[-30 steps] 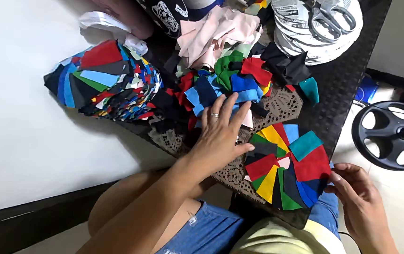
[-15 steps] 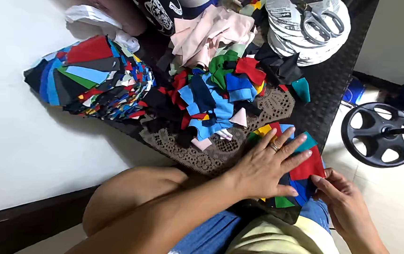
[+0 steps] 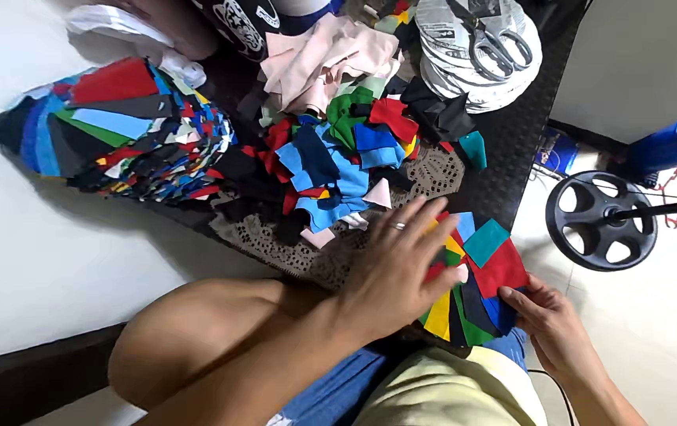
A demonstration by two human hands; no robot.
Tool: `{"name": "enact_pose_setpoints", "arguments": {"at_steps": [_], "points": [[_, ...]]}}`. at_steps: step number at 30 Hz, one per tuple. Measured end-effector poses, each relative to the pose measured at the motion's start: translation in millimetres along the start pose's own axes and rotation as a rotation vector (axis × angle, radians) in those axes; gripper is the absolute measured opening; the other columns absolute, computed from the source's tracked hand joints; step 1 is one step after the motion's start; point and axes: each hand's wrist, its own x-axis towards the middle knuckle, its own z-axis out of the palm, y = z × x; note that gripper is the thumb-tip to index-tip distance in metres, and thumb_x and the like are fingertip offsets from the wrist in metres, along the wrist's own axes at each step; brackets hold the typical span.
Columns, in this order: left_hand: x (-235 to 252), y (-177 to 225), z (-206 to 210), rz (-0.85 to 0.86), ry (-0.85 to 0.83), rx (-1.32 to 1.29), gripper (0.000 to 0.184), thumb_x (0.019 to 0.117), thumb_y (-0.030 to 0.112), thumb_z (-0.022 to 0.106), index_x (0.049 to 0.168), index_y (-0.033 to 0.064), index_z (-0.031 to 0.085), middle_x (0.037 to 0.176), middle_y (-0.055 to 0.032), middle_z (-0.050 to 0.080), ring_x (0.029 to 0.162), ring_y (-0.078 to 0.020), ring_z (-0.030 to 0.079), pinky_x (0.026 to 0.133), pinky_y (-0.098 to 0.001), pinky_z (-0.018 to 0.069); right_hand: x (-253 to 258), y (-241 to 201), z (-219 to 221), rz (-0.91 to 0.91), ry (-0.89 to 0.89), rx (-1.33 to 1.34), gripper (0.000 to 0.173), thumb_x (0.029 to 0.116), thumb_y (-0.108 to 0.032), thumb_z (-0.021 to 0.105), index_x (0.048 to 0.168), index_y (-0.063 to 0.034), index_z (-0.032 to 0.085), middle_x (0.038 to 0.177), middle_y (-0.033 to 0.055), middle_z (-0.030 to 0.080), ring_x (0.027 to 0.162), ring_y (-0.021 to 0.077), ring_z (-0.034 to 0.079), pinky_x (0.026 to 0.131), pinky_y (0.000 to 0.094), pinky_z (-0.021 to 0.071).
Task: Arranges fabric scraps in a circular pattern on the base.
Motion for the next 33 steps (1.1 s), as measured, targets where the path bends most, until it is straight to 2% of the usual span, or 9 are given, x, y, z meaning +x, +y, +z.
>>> {"name": "enact_pose_setpoints", "arguments": {"at_steps": [2,4,5,7,9,11,15,21,33], "points": [[-24,0,-20,-0.152,0.173,-0.078,0.033,0.1029,0.035,0.055,0.111,0.0093,0.074,0.113,-0.0049,0.073,0.106,-0.0153,0.068,0.089,-0.0376,0.0571,0,-3,-4,-0.01,0.002,-0.037,0.011,0.0954,0.001,0.061,0.102,-0.0031,0.069,0.083,0.002,0.075,0.07,0.0076,0.072,0.061,0.0229,0.0612],[-60,6,-25,-0.342,0.199,-0.114,0.035,0.1006,0.033,0.056,0.081,0.0094,0.072,0.073,0.0018,0.066,0.066,-0.0026,0.06,0.06,-0.021,0.0499,-1,-6,-7,-0.007,0.0,-0.074,0.01,0.0945,0.001,0.063,0.097,-0.0037,0.071,0.08,0.0015,0.075,0.068,0.0068,0.072,0.061,0.0222,0.0608],[-78,10,-24,-0.447,0.119,-0.126,0.038,0.0999,0.034,0.055,0.076,0.0097,0.071,0.066,0.0017,0.064,0.059,-0.004,0.059,0.054,-0.0238,0.0486,-2,-7,-9,-0.003,-0.012,-0.088,0.01,0.0942,0.001,0.063,0.096,-0.0036,0.071,0.08,0.0015,0.075,0.068,0.0071,0.072,0.061,0.0228,0.061],[-103,14,-13,-0.619,-0.087,-0.243,0.037,0.0999,0.036,0.059,0.083,0.0073,0.075,0.072,-0.0037,0.07,0.067,-0.0142,0.067,0.061,-0.039,0.0559,-5,-6,-12,0.013,-0.047,-0.103,0.01,0.0933,0.002,0.064,0.096,-0.0032,0.072,0.08,0.002,0.075,0.069,0.0079,0.072,0.062,0.0241,0.0615],[-117,17,7,-0.744,-0.161,-0.499,0.032,0.0999,0.035,0.062,0.099,0.0066,0.077,0.087,-0.0022,0.074,0.081,-0.0113,0.07,0.076,-0.0359,0.0584,-9,-4,-13,0.035,-0.081,-0.109,0.01,0.093,0.002,0.063,0.096,-0.0038,0.072,0.08,0.002,0.075,0.068,0.0079,0.072,0.061,0.0242,0.0614],[-120,23,25,-0.866,-0.065,-0.849,0.023,0.0992,0.026,0.064,0.1,0.0048,0.072,0.089,0.0025,0.071,0.085,-0.0047,0.069,0.082,-0.0269,0.0584,-15,-1,-12,0.049,-0.105,-0.116,0.011,0.0927,0.002,0.063,0.095,-0.0046,0.072,0.08,0.0012,0.075,0.068,0.0071,0.072,0.061,0.0236,0.0613],[-113,39,36,-1.042,0.125,-1.248,0.009,0.0994,0.007,0.061,0.092,0.0038,0.063,0.083,0.0007,0.068,0.079,-0.0087,0.069,0.08,-0.0284,0.0604,-24,1,-10,0.043,-0.139,-0.138,0.013,0.0913,0.003,0.063,0.095,-0.0047,0.072,0.08,0.0005,0.076,0.069,0.0067,0.072,0.062,0.0231,0.0615],[-109,42,40,-0.976,0.197,-1.166,0.005,0.0955,0.002,0.065,0.092,0.0021,0.062,0.081,-0.0017,0.069,0.074,-0.0083,0.069,0.072,-0.0254,0.06,-15,-3,-8,-0.024,-0.137,-0.234,0.011,0.0988,-0.009,0.056,0.093,-0.009,0.066,0.079,-0.0044,0.071,0.068,0.0043,0.069,0.059,0.0223,0.0586],[-103,25,-6,-0.831,0.275,-1.087,0.009,0.092,0.006,0.07,0.087,0.0042,0.063,0.075,0.001,0.067,0.069,-0.0052,0.067,0.068,-0.0223,0.0574,-3,-45,27,-0.26,-0.174,-0.357,0.011,0.0939,-0.005,0.062,0.087,-0.0094,0.07,0.076,-0.0054,0.072,0.065,0.0019,0.068,0.057,0.0187,0.0564]]}}
